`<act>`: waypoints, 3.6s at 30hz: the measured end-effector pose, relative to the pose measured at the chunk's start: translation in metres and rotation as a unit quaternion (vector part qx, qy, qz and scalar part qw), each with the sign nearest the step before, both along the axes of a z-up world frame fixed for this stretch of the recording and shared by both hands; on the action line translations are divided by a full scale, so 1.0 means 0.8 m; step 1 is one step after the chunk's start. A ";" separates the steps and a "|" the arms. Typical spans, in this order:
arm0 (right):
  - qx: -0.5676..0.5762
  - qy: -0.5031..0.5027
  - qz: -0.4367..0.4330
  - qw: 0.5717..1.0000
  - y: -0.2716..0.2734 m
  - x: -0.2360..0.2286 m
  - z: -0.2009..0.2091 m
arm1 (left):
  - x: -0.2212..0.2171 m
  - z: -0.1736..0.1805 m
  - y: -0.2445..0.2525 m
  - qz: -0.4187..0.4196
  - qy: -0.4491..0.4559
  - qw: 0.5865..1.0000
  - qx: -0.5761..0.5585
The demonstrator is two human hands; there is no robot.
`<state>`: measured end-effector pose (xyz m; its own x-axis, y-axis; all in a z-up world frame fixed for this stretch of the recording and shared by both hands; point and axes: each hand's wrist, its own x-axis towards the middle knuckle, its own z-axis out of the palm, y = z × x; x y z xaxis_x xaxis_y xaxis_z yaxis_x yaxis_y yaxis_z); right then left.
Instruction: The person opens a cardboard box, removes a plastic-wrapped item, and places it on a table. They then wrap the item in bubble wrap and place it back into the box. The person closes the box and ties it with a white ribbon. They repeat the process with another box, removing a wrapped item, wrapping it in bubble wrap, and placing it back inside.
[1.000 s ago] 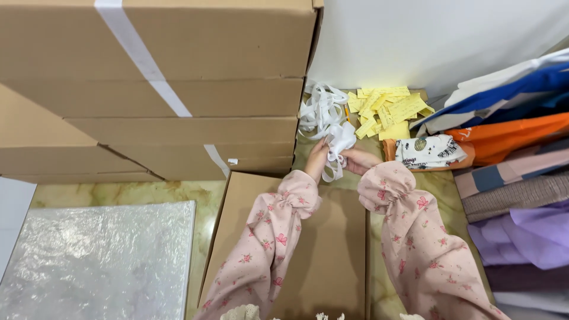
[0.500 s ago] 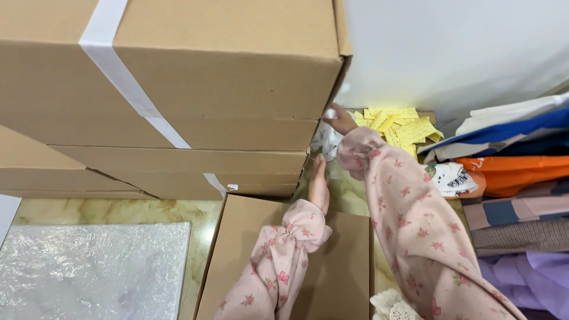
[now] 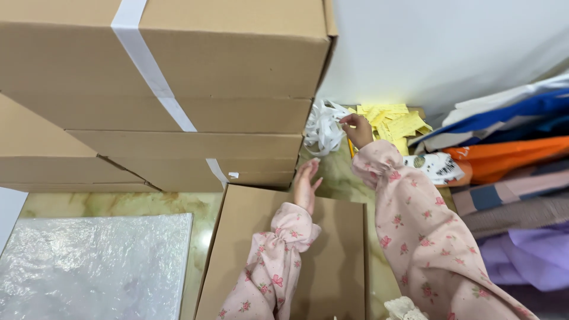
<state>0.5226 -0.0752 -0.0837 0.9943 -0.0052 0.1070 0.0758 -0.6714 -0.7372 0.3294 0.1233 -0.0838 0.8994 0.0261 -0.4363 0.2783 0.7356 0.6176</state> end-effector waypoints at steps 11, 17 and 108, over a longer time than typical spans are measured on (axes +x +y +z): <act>0.169 -0.101 -0.035 0.980 0.007 -0.247 0.166 | -0.099 0.006 0.096 0.050 -0.058 0.995 0.067; 0.270 -0.072 0.006 0.960 0.003 -0.355 0.203 | -0.149 -0.069 0.224 0.121 -0.097 0.929 0.337; -0.009 -0.092 -0.289 0.953 -0.042 -0.880 -0.022 | -0.672 -0.024 0.225 0.130 -0.005 0.662 0.738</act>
<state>-0.1812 -0.1088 -0.1013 0.7907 -0.5427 0.2834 -0.1837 -0.6518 -0.7358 -0.2085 0.3034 -0.1034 0.7833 0.5727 0.2419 0.2520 -0.6482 0.7186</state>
